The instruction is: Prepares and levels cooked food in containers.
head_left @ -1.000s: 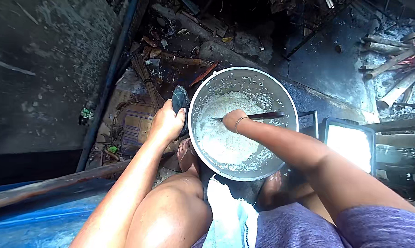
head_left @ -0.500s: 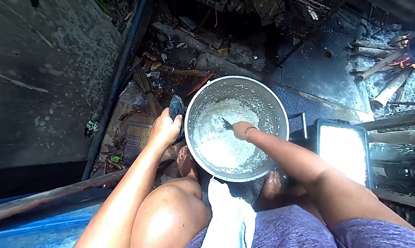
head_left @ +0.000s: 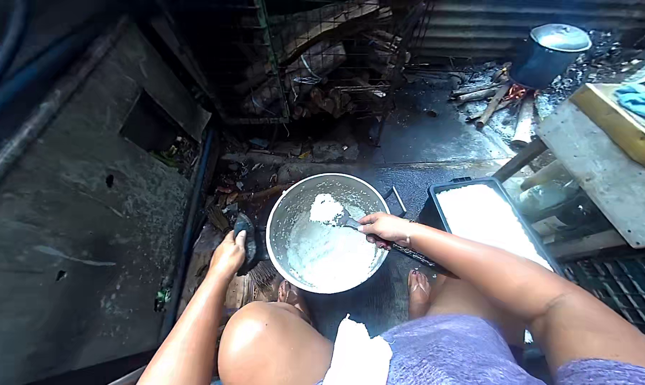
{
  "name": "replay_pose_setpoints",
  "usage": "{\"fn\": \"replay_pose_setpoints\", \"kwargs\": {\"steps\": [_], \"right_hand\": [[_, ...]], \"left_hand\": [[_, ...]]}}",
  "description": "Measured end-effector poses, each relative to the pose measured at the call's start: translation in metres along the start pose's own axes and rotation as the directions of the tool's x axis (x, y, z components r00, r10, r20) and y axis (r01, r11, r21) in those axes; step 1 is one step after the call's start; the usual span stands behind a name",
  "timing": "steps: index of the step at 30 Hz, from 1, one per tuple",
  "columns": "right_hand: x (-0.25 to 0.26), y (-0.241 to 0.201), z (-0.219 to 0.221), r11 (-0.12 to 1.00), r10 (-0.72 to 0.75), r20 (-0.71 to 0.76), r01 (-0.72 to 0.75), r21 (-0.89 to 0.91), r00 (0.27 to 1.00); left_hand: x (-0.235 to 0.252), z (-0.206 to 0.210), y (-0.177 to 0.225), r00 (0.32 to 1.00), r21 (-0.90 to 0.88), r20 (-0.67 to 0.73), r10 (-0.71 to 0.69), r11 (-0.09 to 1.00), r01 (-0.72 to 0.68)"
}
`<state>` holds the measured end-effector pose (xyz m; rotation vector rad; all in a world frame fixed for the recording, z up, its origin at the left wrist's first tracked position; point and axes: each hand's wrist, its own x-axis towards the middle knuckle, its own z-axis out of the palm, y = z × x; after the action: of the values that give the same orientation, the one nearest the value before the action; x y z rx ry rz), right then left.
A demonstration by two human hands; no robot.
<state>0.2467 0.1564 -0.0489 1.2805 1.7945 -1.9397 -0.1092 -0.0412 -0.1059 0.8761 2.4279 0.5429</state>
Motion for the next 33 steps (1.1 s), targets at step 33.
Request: {"fn": "replay_pose_setpoints", "kwargs": {"steps": [33], "right_hand": [[-0.269, 0.178, -0.080, 0.128, -0.047, -0.876, 0.873, 0.471, 0.480]], "left_hand": [[-0.327, 0.191, 0.379, 0.109, -0.496, 0.855, 0.507, 0.861, -0.111]]}}
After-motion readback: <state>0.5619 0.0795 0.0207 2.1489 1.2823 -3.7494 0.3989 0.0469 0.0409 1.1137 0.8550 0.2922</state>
